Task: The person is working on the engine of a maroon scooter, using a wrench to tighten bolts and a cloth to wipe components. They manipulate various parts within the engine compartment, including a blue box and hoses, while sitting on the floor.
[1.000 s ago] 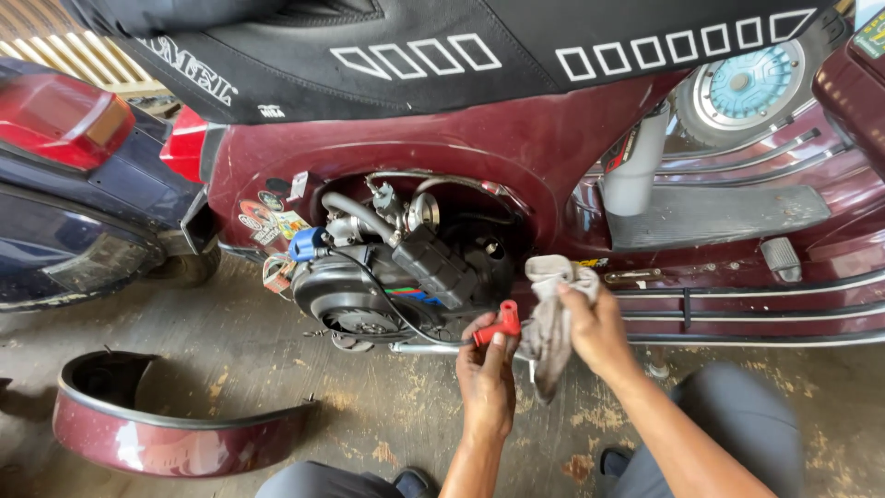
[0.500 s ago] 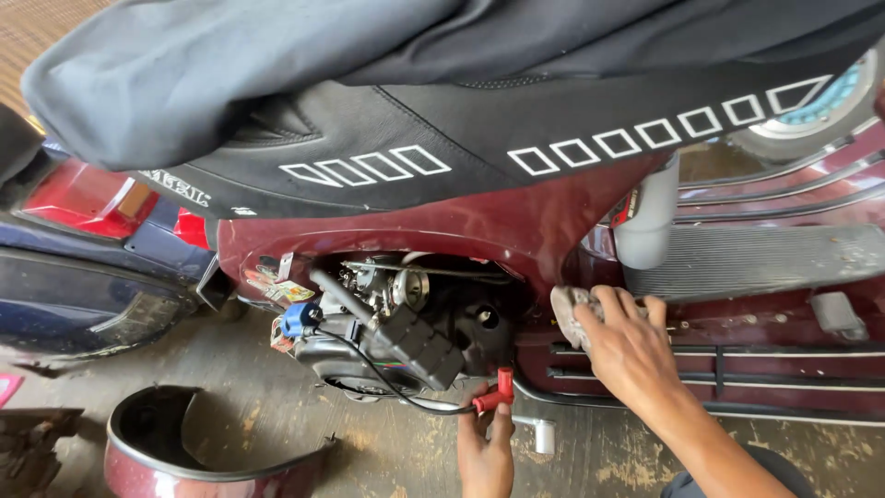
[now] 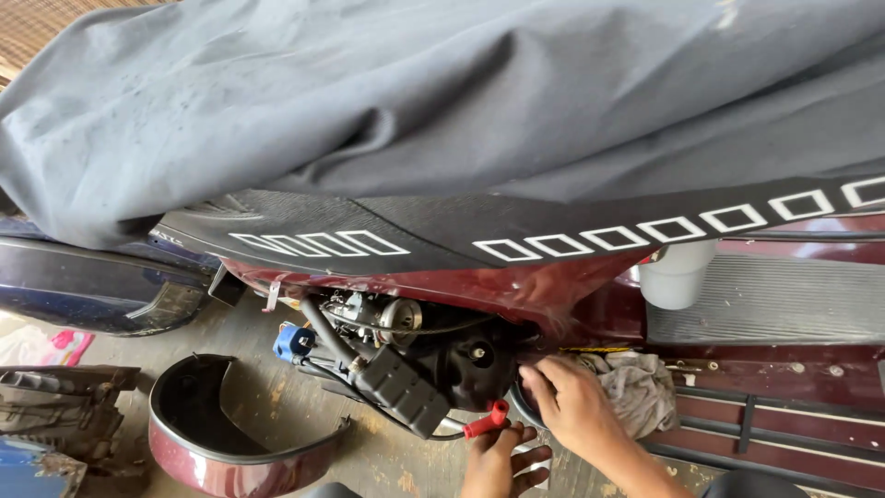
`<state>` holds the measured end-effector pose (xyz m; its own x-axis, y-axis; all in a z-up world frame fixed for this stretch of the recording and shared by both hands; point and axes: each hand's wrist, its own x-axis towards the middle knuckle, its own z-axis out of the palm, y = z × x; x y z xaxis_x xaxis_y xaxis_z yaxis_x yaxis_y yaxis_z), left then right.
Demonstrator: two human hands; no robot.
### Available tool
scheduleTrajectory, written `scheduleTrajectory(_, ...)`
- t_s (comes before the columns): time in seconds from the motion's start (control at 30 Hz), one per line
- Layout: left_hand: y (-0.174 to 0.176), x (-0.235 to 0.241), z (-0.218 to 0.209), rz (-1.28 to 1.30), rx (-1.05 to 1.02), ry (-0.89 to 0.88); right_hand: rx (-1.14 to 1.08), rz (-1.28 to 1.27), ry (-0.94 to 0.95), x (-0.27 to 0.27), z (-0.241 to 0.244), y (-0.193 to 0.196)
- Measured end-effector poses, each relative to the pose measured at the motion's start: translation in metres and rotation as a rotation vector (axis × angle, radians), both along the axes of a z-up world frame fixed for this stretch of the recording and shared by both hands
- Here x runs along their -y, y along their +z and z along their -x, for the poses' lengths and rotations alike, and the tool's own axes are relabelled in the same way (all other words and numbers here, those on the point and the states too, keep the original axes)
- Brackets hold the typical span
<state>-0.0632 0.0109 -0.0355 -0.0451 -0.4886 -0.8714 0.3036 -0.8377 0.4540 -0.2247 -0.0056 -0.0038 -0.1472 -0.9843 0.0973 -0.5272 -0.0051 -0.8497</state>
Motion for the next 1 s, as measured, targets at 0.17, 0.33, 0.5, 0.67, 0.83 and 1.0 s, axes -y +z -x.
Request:
scheduleTrajectory(0.17, 0.026, 0.004, 0.003, 0.004, 0.013, -0.131, 0.33, -0.252, -0.046, 0.011, -0.012, 0.03)
scheduleTrajectory(0.33, 0.042, 0.0, -0.007, 0.033, 0.012, -0.243, 0.349, -0.095, -0.13, 0.016, -0.026, 0.024)
scheduleTrajectory(0.5, 0.056, 0.001, -0.013, 0.191, 0.025, -0.364, 0.04, 0.162, -0.238, 0.037, -0.057, -0.003)
scheduleTrajectory(0.67, 0.072, 0.004, -0.018, 0.314, 0.077, -0.424, -0.282, 0.316, -0.248, 0.041, -0.056, 0.021)
scheduleTrajectory(0.83, 0.104, -0.003, -0.027, 0.455, 0.207, -0.54, -0.509, 0.4, 0.039, 0.049, -0.041, 0.03)
scheduleTrajectory(1.0, 0.136, -0.008, -0.04, 0.585, 0.383, -0.632, -0.528, -0.014, 0.207, 0.066, -0.039, 0.038)
